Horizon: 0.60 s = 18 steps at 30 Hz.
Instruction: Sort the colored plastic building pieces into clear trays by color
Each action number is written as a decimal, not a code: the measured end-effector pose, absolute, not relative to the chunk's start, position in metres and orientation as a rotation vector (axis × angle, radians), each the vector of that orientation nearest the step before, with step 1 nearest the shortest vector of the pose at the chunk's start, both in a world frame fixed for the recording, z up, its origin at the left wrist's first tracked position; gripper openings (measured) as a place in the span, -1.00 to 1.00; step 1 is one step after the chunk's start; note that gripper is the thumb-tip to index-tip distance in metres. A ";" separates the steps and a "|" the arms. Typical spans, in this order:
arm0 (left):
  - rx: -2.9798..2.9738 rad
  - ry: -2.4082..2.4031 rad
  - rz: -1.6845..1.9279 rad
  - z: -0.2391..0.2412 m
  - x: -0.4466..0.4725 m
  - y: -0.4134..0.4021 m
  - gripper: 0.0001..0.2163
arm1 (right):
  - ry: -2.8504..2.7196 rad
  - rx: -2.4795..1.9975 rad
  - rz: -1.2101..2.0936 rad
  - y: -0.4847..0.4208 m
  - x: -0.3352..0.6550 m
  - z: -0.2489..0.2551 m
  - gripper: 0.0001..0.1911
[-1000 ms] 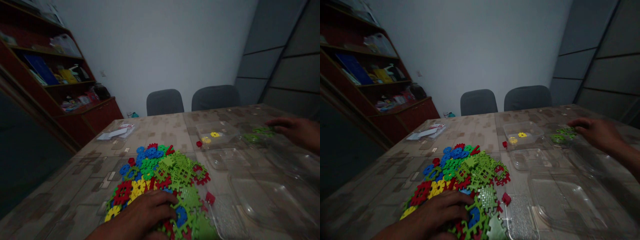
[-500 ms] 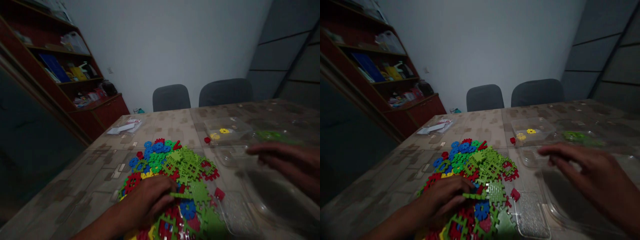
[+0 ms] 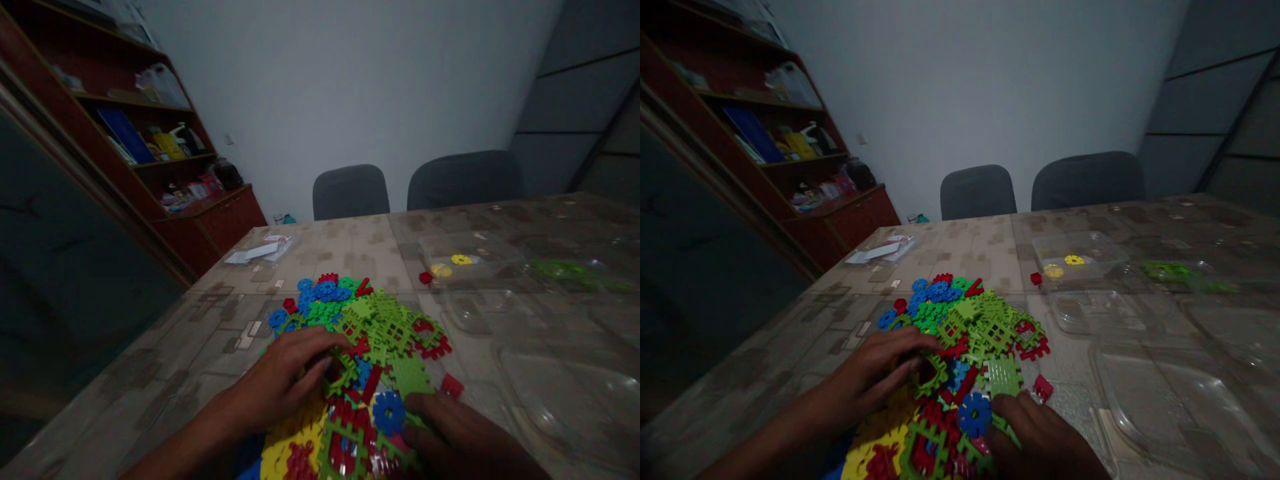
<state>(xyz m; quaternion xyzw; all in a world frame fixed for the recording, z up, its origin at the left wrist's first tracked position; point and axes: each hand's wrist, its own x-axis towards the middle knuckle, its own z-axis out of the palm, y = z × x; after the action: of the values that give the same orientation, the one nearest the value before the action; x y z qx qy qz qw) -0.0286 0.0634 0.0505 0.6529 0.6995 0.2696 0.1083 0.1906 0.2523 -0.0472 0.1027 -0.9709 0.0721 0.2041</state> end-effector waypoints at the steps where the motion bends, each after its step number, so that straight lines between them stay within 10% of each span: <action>1: 1.938 2.040 0.786 0.053 -0.028 0.063 -0.71 | -2.711 0.286 0.261 0.253 0.191 -0.045 -0.78; 11: 1.902 1.923 0.457 0.063 -0.016 0.061 -0.87 | -2.610 0.216 0.258 0.248 0.186 -0.032 -0.85; 18: 1.916 1.905 0.456 0.061 -0.012 0.057 -0.62 | -2.581 0.248 0.364 0.249 0.178 -0.028 -0.80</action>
<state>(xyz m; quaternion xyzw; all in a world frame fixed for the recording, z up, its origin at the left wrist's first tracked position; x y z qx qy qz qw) -0.0117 0.0571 0.0607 0.6851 0.6814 0.1631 0.1993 0.1778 0.2488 -0.0281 0.0915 -0.9522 0.1341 0.2588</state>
